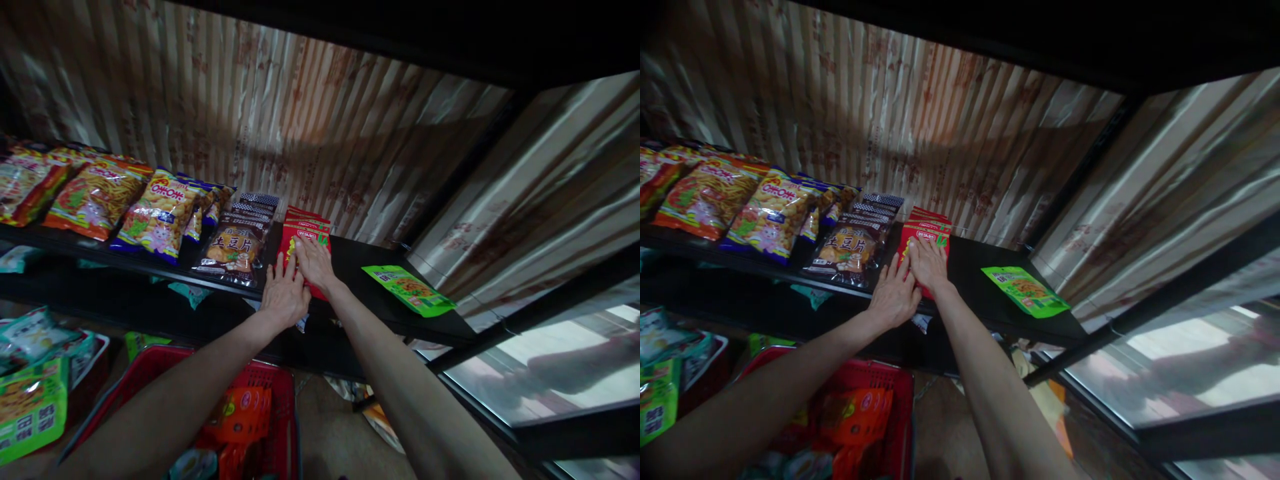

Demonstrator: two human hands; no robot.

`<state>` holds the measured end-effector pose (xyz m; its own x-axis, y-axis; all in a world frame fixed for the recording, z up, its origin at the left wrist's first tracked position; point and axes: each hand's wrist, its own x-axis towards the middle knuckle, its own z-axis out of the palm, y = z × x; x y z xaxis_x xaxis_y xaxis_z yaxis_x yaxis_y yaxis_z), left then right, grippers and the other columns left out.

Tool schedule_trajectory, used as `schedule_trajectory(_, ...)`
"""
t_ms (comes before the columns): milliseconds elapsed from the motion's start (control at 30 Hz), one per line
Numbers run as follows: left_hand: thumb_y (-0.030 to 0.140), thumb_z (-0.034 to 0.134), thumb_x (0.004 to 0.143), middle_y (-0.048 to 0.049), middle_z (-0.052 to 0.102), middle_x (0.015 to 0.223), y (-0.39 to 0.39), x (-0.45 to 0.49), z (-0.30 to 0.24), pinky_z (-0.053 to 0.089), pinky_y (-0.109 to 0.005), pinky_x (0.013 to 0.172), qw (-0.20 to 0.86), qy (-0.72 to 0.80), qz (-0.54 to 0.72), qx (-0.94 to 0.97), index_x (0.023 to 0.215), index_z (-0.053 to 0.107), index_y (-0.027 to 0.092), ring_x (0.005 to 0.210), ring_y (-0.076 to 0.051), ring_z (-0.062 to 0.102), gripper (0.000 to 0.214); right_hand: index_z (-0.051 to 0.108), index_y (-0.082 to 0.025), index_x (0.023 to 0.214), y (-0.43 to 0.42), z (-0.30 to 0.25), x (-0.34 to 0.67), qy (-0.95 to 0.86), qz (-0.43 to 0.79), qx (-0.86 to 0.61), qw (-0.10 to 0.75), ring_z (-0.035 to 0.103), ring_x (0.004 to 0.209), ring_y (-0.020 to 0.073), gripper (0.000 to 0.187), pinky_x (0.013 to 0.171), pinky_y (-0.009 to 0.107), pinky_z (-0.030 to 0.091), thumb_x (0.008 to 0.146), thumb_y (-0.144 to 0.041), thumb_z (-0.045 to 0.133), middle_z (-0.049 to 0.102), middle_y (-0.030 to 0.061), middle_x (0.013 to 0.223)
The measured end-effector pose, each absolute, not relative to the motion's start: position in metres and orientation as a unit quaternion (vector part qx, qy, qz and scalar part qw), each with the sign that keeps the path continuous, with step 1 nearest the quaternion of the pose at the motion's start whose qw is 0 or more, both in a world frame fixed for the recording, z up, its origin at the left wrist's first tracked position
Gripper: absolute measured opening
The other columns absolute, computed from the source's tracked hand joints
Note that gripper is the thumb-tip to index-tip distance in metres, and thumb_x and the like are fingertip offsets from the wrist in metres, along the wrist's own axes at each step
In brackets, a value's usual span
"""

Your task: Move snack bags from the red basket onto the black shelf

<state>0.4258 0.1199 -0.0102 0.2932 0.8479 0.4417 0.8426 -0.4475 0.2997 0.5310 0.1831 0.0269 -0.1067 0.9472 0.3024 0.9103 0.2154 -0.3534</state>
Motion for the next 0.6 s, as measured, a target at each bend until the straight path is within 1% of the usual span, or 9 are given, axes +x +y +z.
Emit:
schedule_trajectory(100, 0.032, 0.046, 0.083, -0.0190, 0.023, 0.152, 0.120, 0.425, -0.011, 0.019, -0.053, 0.111, -0.016, 0.523, 0.298, 0.798, 0.142, 0.031, 0.008, 0.141, -0.034, 0.013, 0.066, 0.042, -0.026, 0.138, 0.176, 0.030, 0.531, -0.735, 0.017, -0.618, 0.277, 0.017, 0.143, 0.0221, 0.054, 0.114, 0.048, 0.013, 0.096, -0.046, 0.015, 0.035, 0.0027, 0.149)
schedule_trajectory(200, 0.032, 0.046, 0.084, -0.0219, 0.023, 0.151, 0.118, 0.422, -0.013, 0.016, -0.049, 0.114, -0.045, 0.505, 0.322, 0.800, 0.141, 0.030, 0.004, 0.142, -0.032, 0.011, 0.066, 0.042, -0.023, 0.138, 0.164, 0.030, 0.531, -0.729, -0.007, -0.617, 0.296, 0.015, 0.143, 0.0220, 0.054, 0.114, 0.046, 0.013, 0.096, -0.043, 0.016, 0.032, 0.0054, 0.151)
schedule_trajectory(300, 0.031, 0.042, 0.087, -0.0219, 0.024, 0.151, 0.116, 0.419, -0.015, 0.016, -0.047, 0.114, -0.061, 0.485, 0.340, 0.804, 0.141, 0.031, 0.004, 0.143, -0.029, 0.009, 0.061, 0.044, -0.024, 0.136, 0.153, 0.026, 0.532, -0.730, -0.026, -0.615, 0.296, 0.015, 0.143, 0.0232, 0.051, 0.114, 0.049, 0.014, 0.096, -0.042, 0.019, 0.032, 0.0048, 0.151)
schedule_trajectory(400, 0.028, 0.039, 0.088, -0.0202, 0.025, 0.151, 0.110, 0.412, -0.014, 0.018, -0.049, 0.113, -0.061, 0.478, 0.356, 0.800, 0.141, 0.029, 0.007, 0.143, -0.028, 0.008, 0.058, 0.046, -0.024, 0.134, 0.141, 0.022, 0.534, -0.725, -0.039, -0.615, 0.308, 0.016, 0.143, 0.0247, 0.049, 0.112, 0.051, 0.018, 0.095, -0.040, 0.022, 0.034, 0.0050, 0.150)
schedule_trajectory(500, 0.024, 0.036, 0.089, -0.0181, 0.027, 0.151, 0.094, 0.397, -0.017, 0.022, -0.048, 0.113, -0.061, 0.443, 0.372, 0.813, 0.139, 0.035, 0.008, 0.143, -0.026, 0.009, 0.052, 0.050, -0.021, 0.131, 0.116, 0.019, 0.532, -0.724, -0.056, -0.591, 0.351, 0.019, 0.142, 0.0233, 0.047, 0.112, 0.050, 0.020, 0.095, -0.037, 0.024, 0.036, 0.0068, 0.148)
schedule_trajectory(600, 0.017, 0.035, 0.088, -0.0135, 0.040, 0.144, 0.067, 0.372, -0.037, 0.028, -0.042, 0.113, -0.035, 0.351, 0.355, 0.866, 0.131, 0.047, 0.012, 0.142, -0.022, 0.018, 0.044, 0.050, -0.022, 0.130, 0.073, 0.009, 0.521, -0.742, -0.036, -0.546, 0.388, 0.026, 0.139, 0.0212, 0.045, 0.112, 0.048, 0.024, 0.094, -0.034, 0.026, 0.038, 0.0068, 0.147)
